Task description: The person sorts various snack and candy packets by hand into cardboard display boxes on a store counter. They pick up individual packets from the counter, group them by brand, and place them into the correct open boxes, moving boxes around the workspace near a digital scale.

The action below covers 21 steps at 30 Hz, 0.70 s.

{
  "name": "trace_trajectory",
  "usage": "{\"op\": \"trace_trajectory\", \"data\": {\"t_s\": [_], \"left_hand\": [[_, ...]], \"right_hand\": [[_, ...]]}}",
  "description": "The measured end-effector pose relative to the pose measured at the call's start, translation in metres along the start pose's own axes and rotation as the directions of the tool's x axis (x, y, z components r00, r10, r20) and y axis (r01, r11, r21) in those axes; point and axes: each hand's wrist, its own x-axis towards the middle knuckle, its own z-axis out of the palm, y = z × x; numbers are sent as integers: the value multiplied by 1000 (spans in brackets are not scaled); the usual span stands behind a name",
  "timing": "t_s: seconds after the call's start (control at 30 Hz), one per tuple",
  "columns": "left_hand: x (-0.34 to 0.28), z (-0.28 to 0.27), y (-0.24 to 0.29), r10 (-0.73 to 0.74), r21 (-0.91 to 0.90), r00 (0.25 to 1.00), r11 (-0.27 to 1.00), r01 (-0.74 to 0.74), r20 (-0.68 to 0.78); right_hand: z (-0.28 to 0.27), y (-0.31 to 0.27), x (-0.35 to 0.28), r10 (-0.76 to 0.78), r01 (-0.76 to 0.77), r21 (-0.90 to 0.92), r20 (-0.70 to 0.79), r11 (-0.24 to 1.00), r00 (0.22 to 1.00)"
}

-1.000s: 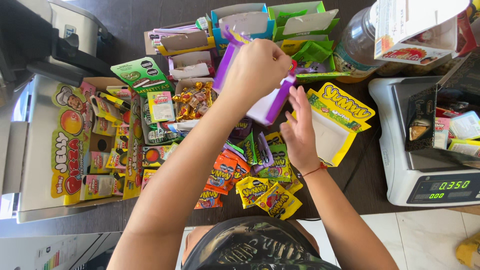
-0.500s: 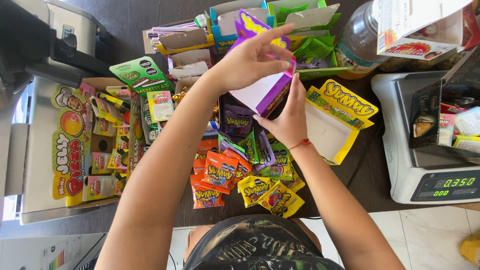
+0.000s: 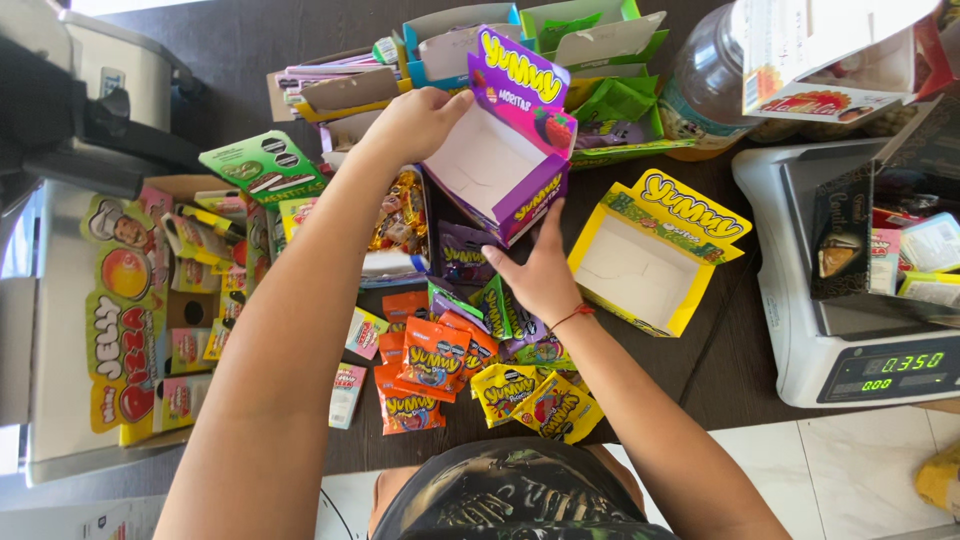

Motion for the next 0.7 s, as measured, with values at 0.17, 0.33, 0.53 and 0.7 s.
{"op": "trace_trajectory", "data": {"t_s": [0.17,0.33,0.53,0.7], "left_hand": [[19,-5,19,-250,50,953,968,245,174],[4,-9,45,-358,-68,863,911,406,358],[-13,2,50,-219,-128,805,931,341,551],[-34,22,68,-160,-129,747,941,313,645]], "right_hand": [[4,10,5,-43,12,363,80,932,996],[-4,19,8,17,-58,421,100,905,995],[-43,14,-11,92,-105,532,51,841,995],[-41,47,-32,180,-112,639,-42,761,983]]}}
